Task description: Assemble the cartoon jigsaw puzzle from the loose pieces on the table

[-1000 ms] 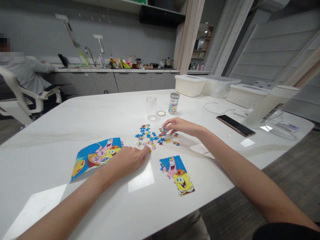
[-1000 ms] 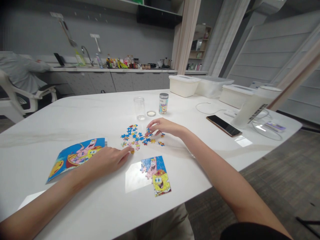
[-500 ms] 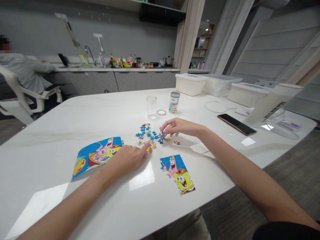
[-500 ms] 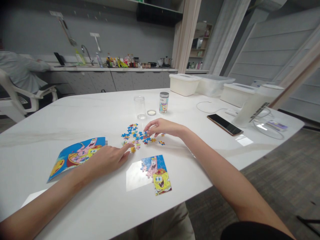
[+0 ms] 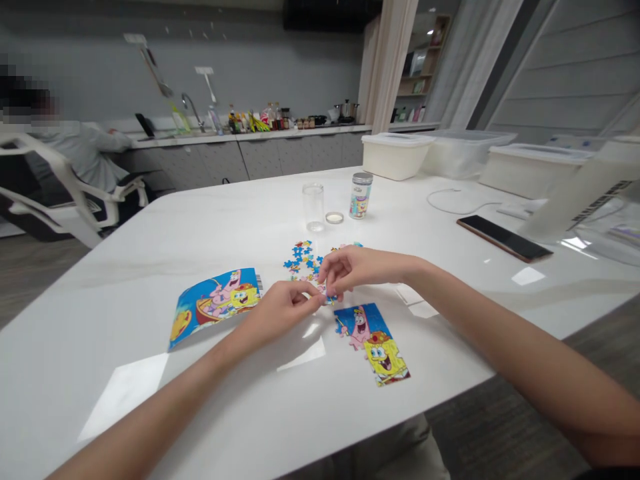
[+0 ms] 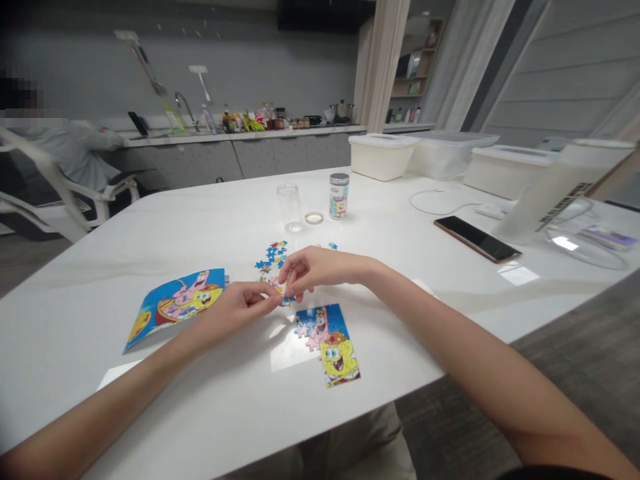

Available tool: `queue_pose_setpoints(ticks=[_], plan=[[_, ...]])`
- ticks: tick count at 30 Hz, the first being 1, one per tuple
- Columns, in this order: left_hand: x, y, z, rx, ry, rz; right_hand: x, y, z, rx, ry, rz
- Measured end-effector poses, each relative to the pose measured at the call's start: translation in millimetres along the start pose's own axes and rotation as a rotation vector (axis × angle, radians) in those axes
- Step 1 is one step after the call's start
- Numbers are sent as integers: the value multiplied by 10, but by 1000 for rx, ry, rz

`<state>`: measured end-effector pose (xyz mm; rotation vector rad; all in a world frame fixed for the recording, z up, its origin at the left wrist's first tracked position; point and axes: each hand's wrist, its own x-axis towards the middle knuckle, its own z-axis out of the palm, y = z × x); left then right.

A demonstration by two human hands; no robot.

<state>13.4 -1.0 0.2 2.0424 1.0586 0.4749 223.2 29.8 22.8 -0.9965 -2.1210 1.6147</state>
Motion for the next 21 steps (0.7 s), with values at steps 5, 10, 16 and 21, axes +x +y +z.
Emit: queue_pose_setpoints(ticks=[5, 10, 16, 21], plan=[[-6, 3, 8, -119, 5, -54, -30, -39, -7, 37, 8, 1], [-20, 13, 15, -168, 30, -85, -76, -80, -44, 17, -3, 2], [-30, 23, 29, -285, 5, -123, -93, -79, -52, -23, -57, 15], [-34, 24, 51, -407, -41, -128, -94, -75, -59, -25, -56, 30]])
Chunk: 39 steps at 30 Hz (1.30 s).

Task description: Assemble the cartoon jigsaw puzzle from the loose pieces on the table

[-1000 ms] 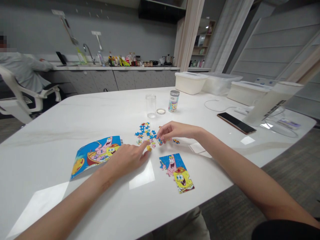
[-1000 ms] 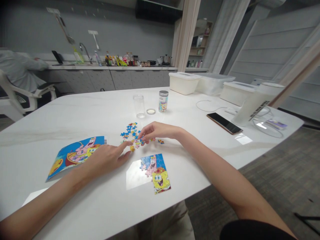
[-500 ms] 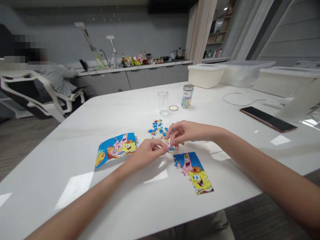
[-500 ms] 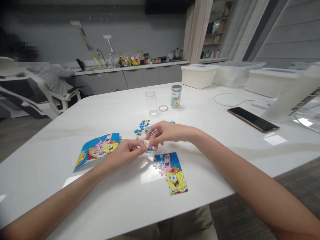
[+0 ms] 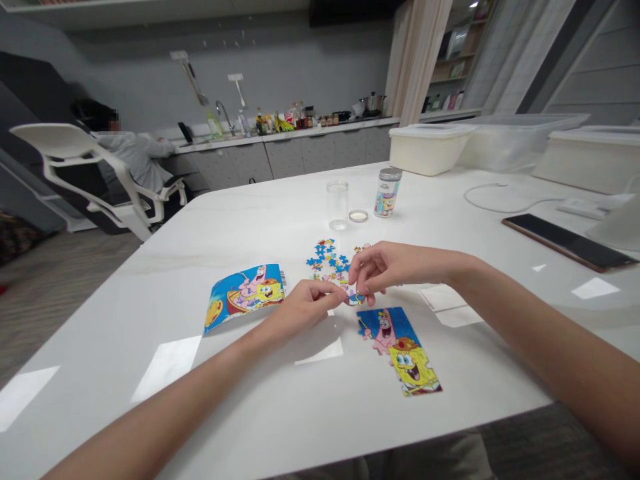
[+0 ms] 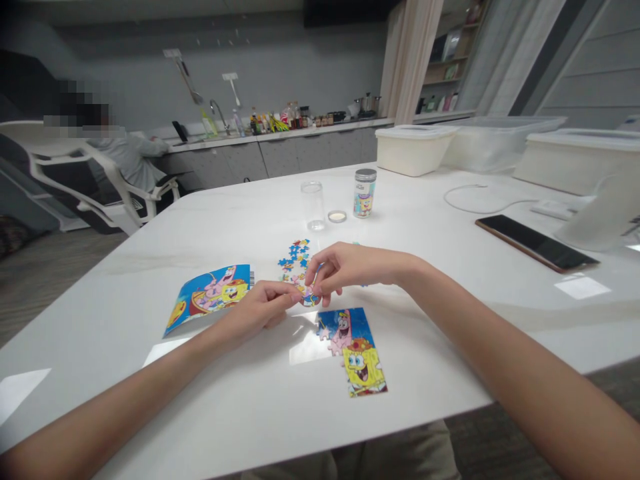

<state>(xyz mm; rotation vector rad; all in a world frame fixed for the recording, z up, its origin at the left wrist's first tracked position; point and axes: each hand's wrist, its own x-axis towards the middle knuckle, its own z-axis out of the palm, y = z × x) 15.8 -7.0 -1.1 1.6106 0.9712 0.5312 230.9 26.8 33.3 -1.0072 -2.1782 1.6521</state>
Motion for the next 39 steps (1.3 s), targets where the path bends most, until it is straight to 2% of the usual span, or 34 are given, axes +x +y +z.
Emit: queue_pose_setpoints(ticks=[13, 22, 29, 39], plan=[[-1, -68, 24, -63, 11, 49, 39, -2, 50, -25, -50, 72], [-26, -30, 27, -141, -93, -47, 73, -7, 101, -21, -46, 22], [-38, -13, 5, -97, -105, -87, 50, -57, 120, 11, -46, 5], [-31, -30, 41, -239, 7, -67, 9, -37, 57, 62, -79, -49]])
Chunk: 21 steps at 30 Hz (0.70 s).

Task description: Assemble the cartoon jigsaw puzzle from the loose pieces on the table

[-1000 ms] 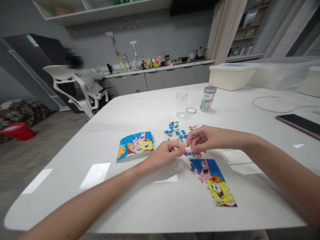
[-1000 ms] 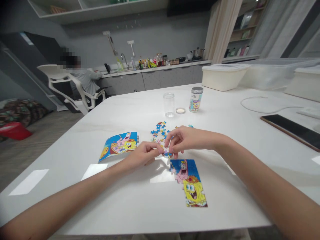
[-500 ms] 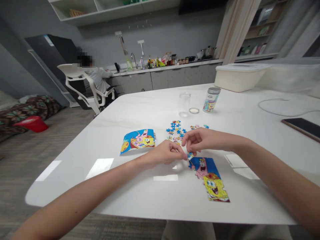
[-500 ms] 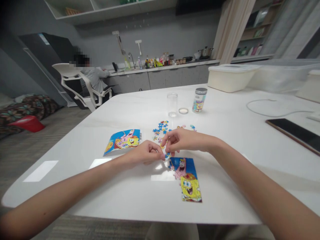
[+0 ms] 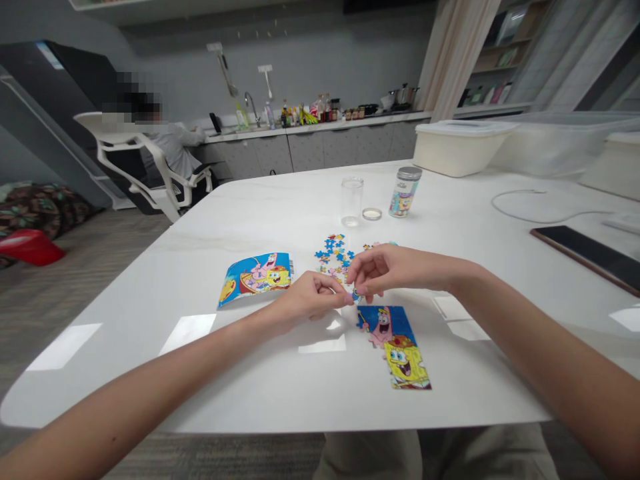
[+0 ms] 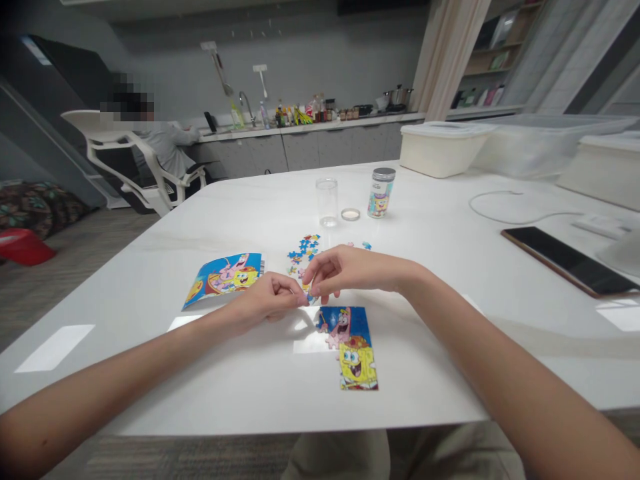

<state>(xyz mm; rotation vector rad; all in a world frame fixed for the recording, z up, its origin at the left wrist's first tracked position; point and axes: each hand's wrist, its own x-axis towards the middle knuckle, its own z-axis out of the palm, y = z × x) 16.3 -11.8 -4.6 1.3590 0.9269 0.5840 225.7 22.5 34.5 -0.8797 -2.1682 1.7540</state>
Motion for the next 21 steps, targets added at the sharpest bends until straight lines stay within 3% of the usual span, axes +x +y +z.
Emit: queue_pose_setpoints(ticks=[5, 9, 15, 21], plan=[[-16, 66, 17, 114, -3, -9, -49, -40, -48, -98, 79, -21], [1, 120, 29, 230, 5, -12, -123, -71, -168, -298, 294, -9], [73, 152, -121, 282, 173, 31, -171, 82, -396, -816, 594, 133], [120, 130, -275, 424, 240, 82, -225, 133, -486, -934, 615, 180]])
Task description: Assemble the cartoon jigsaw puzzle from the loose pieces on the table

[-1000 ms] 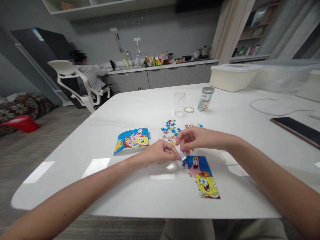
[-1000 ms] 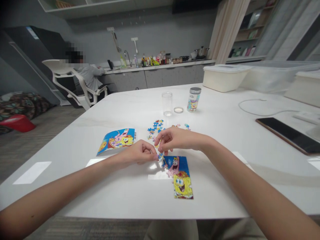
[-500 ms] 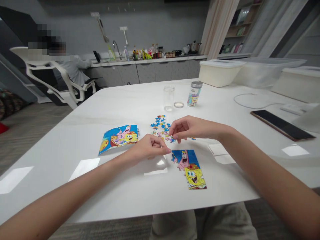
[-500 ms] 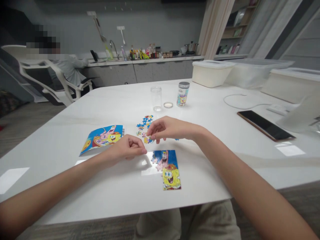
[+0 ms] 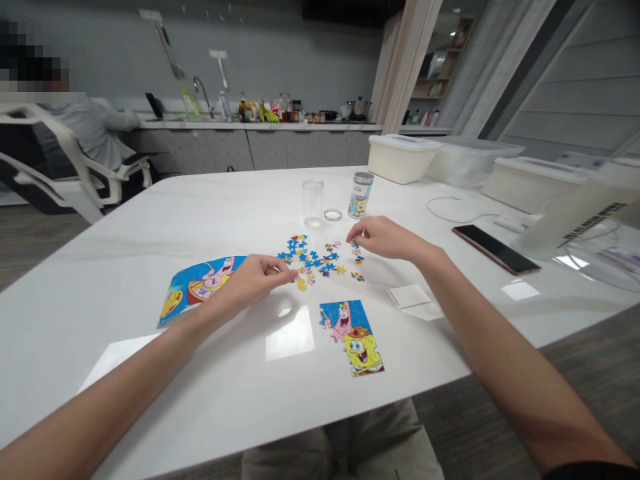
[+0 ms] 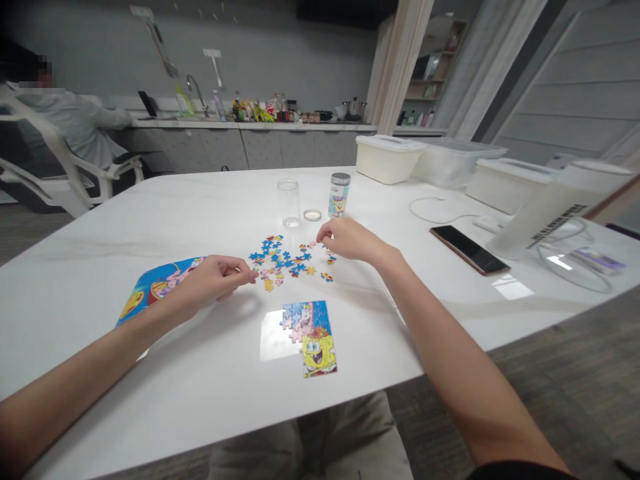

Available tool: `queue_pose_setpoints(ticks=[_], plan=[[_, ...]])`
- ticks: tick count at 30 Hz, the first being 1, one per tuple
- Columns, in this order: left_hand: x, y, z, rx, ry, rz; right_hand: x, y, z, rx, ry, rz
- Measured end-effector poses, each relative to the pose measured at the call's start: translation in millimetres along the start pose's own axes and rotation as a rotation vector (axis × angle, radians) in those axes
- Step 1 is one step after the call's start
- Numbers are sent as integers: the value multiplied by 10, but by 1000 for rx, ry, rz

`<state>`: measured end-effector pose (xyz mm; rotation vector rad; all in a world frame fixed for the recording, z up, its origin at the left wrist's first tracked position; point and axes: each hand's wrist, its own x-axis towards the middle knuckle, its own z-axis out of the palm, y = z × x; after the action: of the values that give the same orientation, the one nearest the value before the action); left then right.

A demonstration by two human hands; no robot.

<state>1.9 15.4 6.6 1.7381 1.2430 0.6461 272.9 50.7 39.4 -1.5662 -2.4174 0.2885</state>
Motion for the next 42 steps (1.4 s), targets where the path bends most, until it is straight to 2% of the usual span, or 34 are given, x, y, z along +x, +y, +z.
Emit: queue_pose_setpoints(ticks=[5, 9, 13, 16, 19, 26, 32, 42], plan=[[13, -33, 28, 60, -48, 65, -21, -39, -43, -1, -32, 0], [-69, -13, 89, 249, -140, 201, -17, 11, -13, -28, -71, -41], [-217, 14, 226, 526, -249, 500, -3, 124, 54, -53, -99, -73], [-291, -12, 325, 879, -290, 754, 5, 166, 102, -45, -117, -91], [-319, -39, 358, 1108, -300, 886, 8, 148, 123, -22, -149, -79], [-328, -43, 308, 1177, -301, 941, 17, 17, 110, 99, -285, -36], [-326, -101, 291, 1151, -322, 972, 6, -65, 126, 163, -321, -104], [-301, -165, 291, 1021, -261, 1005, -13, -60, 69, 339, -360, -168]])
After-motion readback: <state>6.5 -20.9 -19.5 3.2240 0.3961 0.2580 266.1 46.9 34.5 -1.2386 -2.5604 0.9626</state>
